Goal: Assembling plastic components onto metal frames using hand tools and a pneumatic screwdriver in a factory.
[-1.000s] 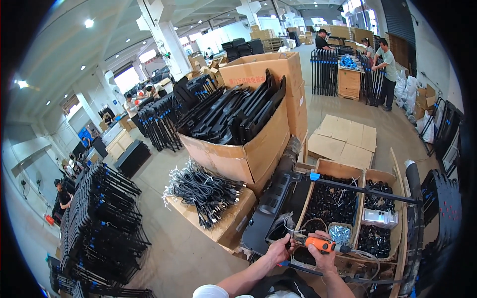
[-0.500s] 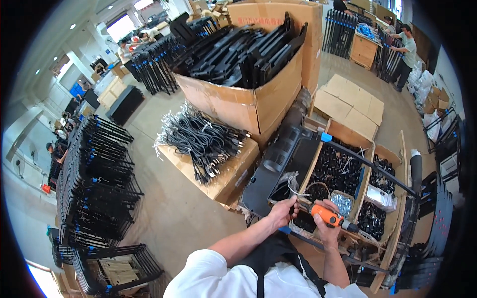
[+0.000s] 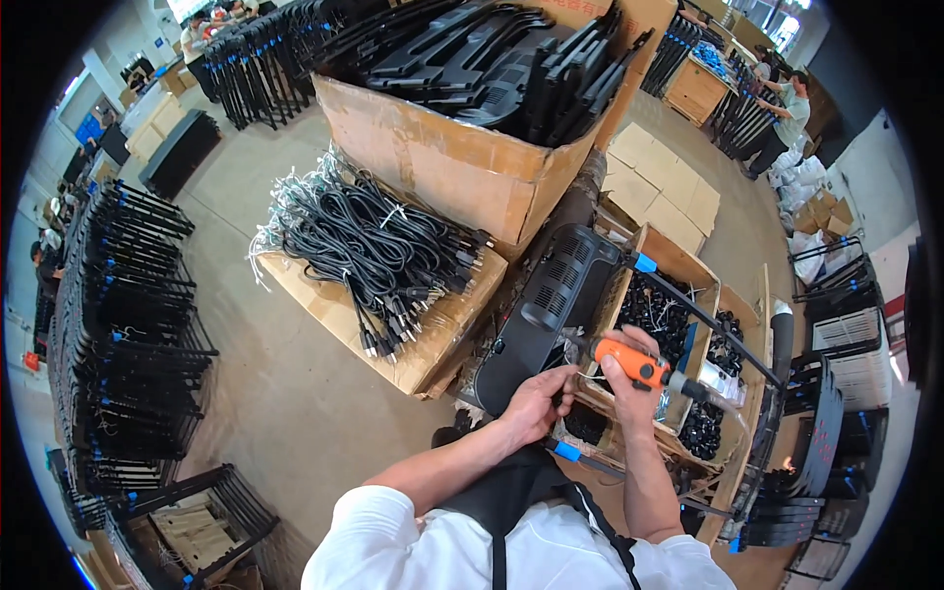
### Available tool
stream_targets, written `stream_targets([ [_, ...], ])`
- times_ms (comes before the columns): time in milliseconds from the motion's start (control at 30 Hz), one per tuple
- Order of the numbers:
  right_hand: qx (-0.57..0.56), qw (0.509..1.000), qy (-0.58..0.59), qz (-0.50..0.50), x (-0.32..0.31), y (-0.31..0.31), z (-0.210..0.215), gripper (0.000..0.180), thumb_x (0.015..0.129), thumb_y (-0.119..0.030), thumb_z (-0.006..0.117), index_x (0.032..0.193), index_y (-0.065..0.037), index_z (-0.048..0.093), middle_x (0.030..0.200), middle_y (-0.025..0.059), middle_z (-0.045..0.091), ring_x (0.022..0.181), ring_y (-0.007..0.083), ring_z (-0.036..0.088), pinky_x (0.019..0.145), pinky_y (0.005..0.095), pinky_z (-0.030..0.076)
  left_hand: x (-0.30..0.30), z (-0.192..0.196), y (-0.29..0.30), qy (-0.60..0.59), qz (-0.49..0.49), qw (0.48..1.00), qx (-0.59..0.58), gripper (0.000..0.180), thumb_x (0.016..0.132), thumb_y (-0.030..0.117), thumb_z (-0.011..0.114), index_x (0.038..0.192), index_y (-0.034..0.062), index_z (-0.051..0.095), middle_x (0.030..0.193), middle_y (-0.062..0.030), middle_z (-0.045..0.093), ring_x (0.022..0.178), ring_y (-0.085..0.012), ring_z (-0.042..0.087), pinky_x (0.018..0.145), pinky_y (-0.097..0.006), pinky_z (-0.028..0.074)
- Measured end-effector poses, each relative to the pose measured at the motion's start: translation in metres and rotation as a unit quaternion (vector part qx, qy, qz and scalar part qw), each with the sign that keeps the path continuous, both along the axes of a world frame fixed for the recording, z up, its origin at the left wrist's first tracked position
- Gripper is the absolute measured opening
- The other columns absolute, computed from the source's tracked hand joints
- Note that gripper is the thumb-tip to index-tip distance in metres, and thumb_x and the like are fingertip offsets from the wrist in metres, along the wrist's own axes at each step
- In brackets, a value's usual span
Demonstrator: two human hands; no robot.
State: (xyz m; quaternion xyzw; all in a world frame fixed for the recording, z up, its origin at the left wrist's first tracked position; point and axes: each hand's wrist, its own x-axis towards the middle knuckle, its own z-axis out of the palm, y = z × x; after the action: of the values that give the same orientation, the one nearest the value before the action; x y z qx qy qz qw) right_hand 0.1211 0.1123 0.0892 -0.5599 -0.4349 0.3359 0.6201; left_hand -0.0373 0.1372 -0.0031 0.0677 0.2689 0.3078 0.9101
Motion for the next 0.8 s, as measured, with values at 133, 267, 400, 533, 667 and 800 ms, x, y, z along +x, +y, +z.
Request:
stream_targets([
  [133, -0.023, 0.997, -0.058, 0.036, -0.011, 0.060, 0.004, 0.051, 0.089, 0.000, 0.078, 0.136, 0.000, 0.057, 0.126, 0.0158, 0.071, 0.116, 0.0211, 0.068, 0.104, 0.0363, 0.055, -0.053, -0.011, 0.028, 0.064, 0.004, 0.997, 0.029, 0.025, 0.109, 0.011, 0.050, 0.127, 0.0033, 0.066, 0.094, -0.0024, 0.067, 0.076, -0.0140, 0.063, 0.062, -0.027, 0.050],
  [267, -0.053, 0.993, -0.069, 0.076, -0.024, 0.111, -0.002, 0.049, 0.089, -0.002, 0.079, 0.134, -0.001, 0.058, 0.125, 0.0131, 0.072, 0.115, 0.0189, 0.068, 0.103, 0.0346, 0.054, -0.086, -0.014, 0.064, 0.137, 0.037, 0.988, 0.064, 0.025, 0.110, 0.014, 0.048, 0.127, 0.0045, 0.063, 0.085, -0.0001, 0.060, 0.068, -0.0104, 0.054, 0.057, -0.025, 0.043],
  [400, -0.063, 0.988, -0.098, 0.103, -0.033, 0.140, -0.011, 0.047, 0.089, -0.005, 0.080, 0.132, -0.003, 0.060, 0.124, 0.0109, 0.072, 0.114, 0.0172, 0.068, 0.104, 0.0339, 0.054, -0.106, -0.018, 0.089, 0.212, 0.018, 0.972, 0.099, 0.028, 0.107, 0.012, 0.045, 0.127, 0.0058, 0.062, 0.082, 0.0035, 0.056, 0.063, -0.0062, 0.046, 0.053, -0.021, 0.034],
  [533, -0.077, 0.984, -0.112, 0.117, -0.037, 0.151, -0.013, 0.046, 0.090, -0.007, 0.081, 0.131, -0.004, 0.062, 0.123, 0.0102, 0.072, 0.114, 0.0167, 0.068, 0.104, 0.0333, 0.053, -0.107, -0.026, 0.100, 0.229, 0.018, 0.968, 0.095, 0.030, 0.103, 0.011, 0.046, 0.122, 0.0044, 0.068, 0.078, 0.0048, 0.053, 0.062, -0.0051, 0.043, 0.055, -0.021, 0.033],
  [667, -0.086, 0.983, -0.115, 0.114, -0.036, 0.154, -0.012, 0.046, 0.090, -0.008, 0.082, 0.131, -0.003, 0.062, 0.122, 0.0105, 0.073, 0.113, 0.0166, 0.068, 0.103, 0.0337, 0.054, -0.084, -0.055, 0.109, 0.350, 0.025, 0.907, 0.231, 0.031, 0.106, 0.020, 0.051, 0.118, 0.0028, 0.073, 0.084, -0.0056, 0.069, 0.071, -0.0174, 0.064, 0.068, -0.031, 0.051],
  [800, -0.097, 0.983, -0.121, 0.100, -0.032, 0.150, -0.006, 0.046, 0.090, -0.010, 0.083, 0.131, -0.003, 0.062, 0.122, 0.0105, 0.073, 0.112, 0.0166, 0.068, 0.103, 0.0341, 0.055, -0.066, -0.023, 0.124, 0.560, -0.021, 0.719, 0.411, 0.034, 0.104, 0.030, 0.062, 0.123, 0.0038, 0.073, 0.106, -0.0258, 0.074, 0.102, -0.0387, 0.073, 0.086, -0.047, 0.058],
])
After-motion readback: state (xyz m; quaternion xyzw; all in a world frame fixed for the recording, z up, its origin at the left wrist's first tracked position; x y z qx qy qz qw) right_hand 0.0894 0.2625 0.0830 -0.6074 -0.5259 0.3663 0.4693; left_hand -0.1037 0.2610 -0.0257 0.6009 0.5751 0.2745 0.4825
